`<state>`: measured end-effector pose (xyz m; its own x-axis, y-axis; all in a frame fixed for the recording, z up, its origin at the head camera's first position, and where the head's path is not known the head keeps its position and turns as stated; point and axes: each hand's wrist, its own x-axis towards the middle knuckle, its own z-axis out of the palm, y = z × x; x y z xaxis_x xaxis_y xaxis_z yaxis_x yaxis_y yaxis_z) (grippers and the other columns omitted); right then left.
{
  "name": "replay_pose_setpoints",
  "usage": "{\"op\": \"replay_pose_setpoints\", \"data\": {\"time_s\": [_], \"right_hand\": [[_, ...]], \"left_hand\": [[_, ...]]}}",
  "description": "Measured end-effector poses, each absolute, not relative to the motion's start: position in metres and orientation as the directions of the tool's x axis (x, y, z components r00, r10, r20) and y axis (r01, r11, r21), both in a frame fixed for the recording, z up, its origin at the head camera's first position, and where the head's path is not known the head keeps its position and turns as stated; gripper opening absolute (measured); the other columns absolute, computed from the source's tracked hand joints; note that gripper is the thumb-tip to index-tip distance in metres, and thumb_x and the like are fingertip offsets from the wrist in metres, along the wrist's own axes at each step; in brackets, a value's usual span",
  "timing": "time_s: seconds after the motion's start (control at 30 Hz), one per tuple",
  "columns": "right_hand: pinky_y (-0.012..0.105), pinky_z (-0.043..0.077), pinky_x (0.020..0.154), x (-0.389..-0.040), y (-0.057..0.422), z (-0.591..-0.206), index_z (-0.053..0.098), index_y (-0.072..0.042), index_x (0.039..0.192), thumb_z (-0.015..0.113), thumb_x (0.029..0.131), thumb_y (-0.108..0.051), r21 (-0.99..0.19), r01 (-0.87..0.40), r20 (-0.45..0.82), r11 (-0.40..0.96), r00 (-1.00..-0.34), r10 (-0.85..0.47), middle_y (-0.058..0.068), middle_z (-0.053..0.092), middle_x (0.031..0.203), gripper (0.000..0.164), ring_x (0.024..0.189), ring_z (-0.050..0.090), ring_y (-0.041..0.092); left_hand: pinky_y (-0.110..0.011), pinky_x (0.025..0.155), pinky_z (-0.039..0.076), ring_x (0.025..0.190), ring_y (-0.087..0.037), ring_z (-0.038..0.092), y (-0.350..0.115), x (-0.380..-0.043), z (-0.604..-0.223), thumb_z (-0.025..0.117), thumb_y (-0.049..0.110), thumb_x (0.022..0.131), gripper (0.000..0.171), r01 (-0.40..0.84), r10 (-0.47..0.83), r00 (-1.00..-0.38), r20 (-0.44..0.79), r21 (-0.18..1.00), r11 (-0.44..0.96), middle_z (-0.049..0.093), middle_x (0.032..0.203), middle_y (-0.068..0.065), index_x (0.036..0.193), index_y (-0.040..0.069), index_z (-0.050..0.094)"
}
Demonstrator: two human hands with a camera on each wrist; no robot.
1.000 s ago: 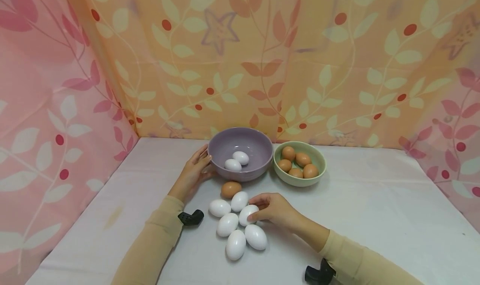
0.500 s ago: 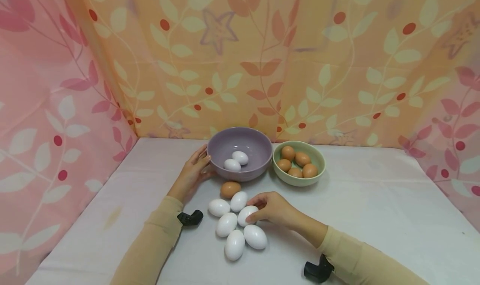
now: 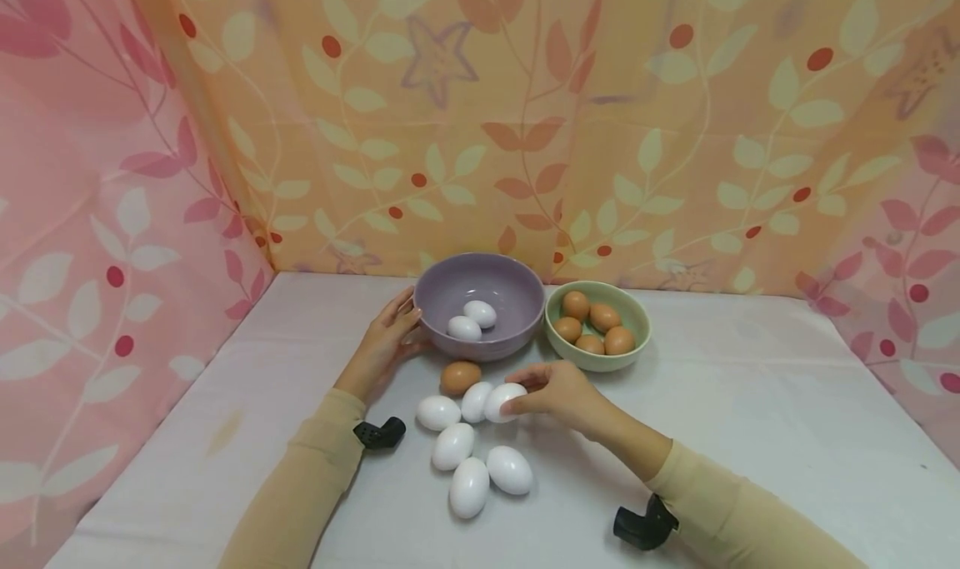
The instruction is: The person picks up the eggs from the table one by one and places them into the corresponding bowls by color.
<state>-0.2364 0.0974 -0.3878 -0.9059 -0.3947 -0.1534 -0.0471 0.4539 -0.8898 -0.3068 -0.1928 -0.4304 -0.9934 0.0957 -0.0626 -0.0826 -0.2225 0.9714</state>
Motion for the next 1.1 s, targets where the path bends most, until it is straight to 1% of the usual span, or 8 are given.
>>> {"op": "replay_pose_setpoints", "data": {"time_s": [0.07, 0.2, 0.37, 0.5, 0.63, 0.73, 0.93, 1.1], "right_hand": [[0.025, 0.056, 0.081, -0.239, 0.098, -0.381, 0.074, -0.005, 0.113, 0.086, 0.077, -0.022, -0.9, -0.04, -0.144, 0.434, -0.912, -0.384, 0.006, 0.075, 0.105, 0.042, 0.094, 0.066, 0.011], [0.028, 0.057, 0.085, -0.243, 0.096, -0.368, 0.072, -0.006, 0.115, 0.085, 0.079, -0.022, -0.921, -0.042, -0.119, 0.387, -0.917, -0.382, 0.005, 0.075, 0.104, 0.042, 0.094, 0.066, 0.012], [0.029, 0.058, 0.088, -0.251, 0.087, -0.354, 0.072, -0.005, 0.117, 0.083, 0.081, -0.02, -0.941, -0.067, -0.069, 0.331, -0.922, -0.381, 0.005, 0.076, 0.103, 0.041, 0.093, 0.068, 0.01], [0.026, 0.058, 0.085, -0.261, 0.078, -0.347, 0.073, -0.009, 0.115, 0.084, 0.079, -0.025, -0.942, -0.057, -0.062, 0.33, -0.94, -0.337, 0.003, 0.076, 0.104, 0.041, 0.093, 0.067, 0.008], [0.022, 0.055, 0.083, -0.273, 0.07, -0.343, 0.073, -0.012, 0.117, 0.085, 0.078, -0.029, -0.939, -0.047, -0.062, 0.34, -0.952, -0.301, 0.002, 0.075, 0.11, 0.044, 0.095, 0.065, 0.008], [0.02, 0.055, 0.082, -0.284, 0.064, -0.34, 0.073, -0.012, 0.117, 0.085, 0.078, -0.029, -0.946, -0.044, -0.048, 0.32, -0.96, -0.275, 0.002, 0.075, 0.111, 0.044, 0.094, 0.067, 0.007], [0.023, 0.059, 0.083, -0.309, 0.048, -0.342, 0.073, -0.006, 0.116, 0.086, 0.078, -0.022, -0.965, -0.011, -0.05, 0.262, -0.973, -0.223, 0.006, 0.075, 0.108, 0.043, 0.087, 0.068, 0.006], [0.029, 0.059, 0.089, -0.325, 0.036, -0.352, 0.071, -0.001, 0.117, 0.086, 0.078, -0.018, -0.974, 0.023, -0.069, 0.226, -0.978, -0.197, 0.011, 0.072, 0.113, 0.045, 0.092, 0.067, 0.009]], "left_hand": [[-0.055, 0.112, 0.041, 0.147, -0.029, 0.035, -0.193, -0.307, -0.43, 0.051, 0.021, 0.105, 0.061, -0.08, 0.096, -0.994, -0.06, 0.972, -0.221, 0.019, 0.167, -0.003, 0.159, 0.023, 0.024], [-0.055, 0.112, 0.042, 0.147, -0.029, 0.035, -0.194, -0.308, -0.43, 0.051, 0.021, 0.105, 0.061, -0.078, 0.099, -0.993, -0.058, 0.972, -0.22, 0.019, 0.167, -0.003, 0.159, 0.023, 0.024], [-0.055, 0.111, 0.043, 0.147, -0.029, 0.035, -0.195, -0.309, -0.431, 0.051, 0.022, 0.105, 0.061, -0.07, 0.102, -0.994, -0.05, 0.975, -0.21, 0.019, 0.167, -0.003, 0.159, 0.023, 0.024], [-0.05, 0.11, 0.045, 0.145, -0.029, 0.037, -0.195, -0.308, -0.431, 0.051, 0.021, 0.105, 0.061, -0.081, 0.1, -0.993, -0.061, 0.975, -0.209, 0.019, 0.167, -0.002, 0.159, 0.024, 0.023], [-0.045, 0.108, 0.047, 0.144, -0.028, 0.039, -0.194, -0.308, -0.431, 0.05, 0.022, 0.105, 0.061, -0.089, 0.107, -0.992, -0.068, 0.975, -0.206, 0.02, 0.167, -0.002, 0.159, 0.024, 0.023], [-0.046, 0.108, 0.046, 0.144, -0.029, 0.039, -0.193, -0.308, -0.431, 0.05, 0.023, 0.105, 0.061, -0.075, 0.111, -0.992, -0.053, 0.976, -0.203, 0.02, 0.167, -0.003, 0.159, 0.024, 0.023], [-0.051, 0.112, 0.043, 0.145, -0.028, 0.037, -0.194, -0.307, -0.432, 0.051, 0.022, 0.105, 0.06, -0.072, 0.107, -0.993, -0.051, 0.975, -0.212, 0.02, 0.167, -0.001, 0.159, 0.025, 0.024], [-0.052, 0.112, 0.042, 0.145, -0.028, 0.037, -0.194, -0.306, -0.433, 0.051, 0.023, 0.105, 0.06, -0.073, 0.108, -0.993, -0.052, 0.976, -0.203, 0.019, 0.167, -0.001, 0.159, 0.025, 0.024]]}}
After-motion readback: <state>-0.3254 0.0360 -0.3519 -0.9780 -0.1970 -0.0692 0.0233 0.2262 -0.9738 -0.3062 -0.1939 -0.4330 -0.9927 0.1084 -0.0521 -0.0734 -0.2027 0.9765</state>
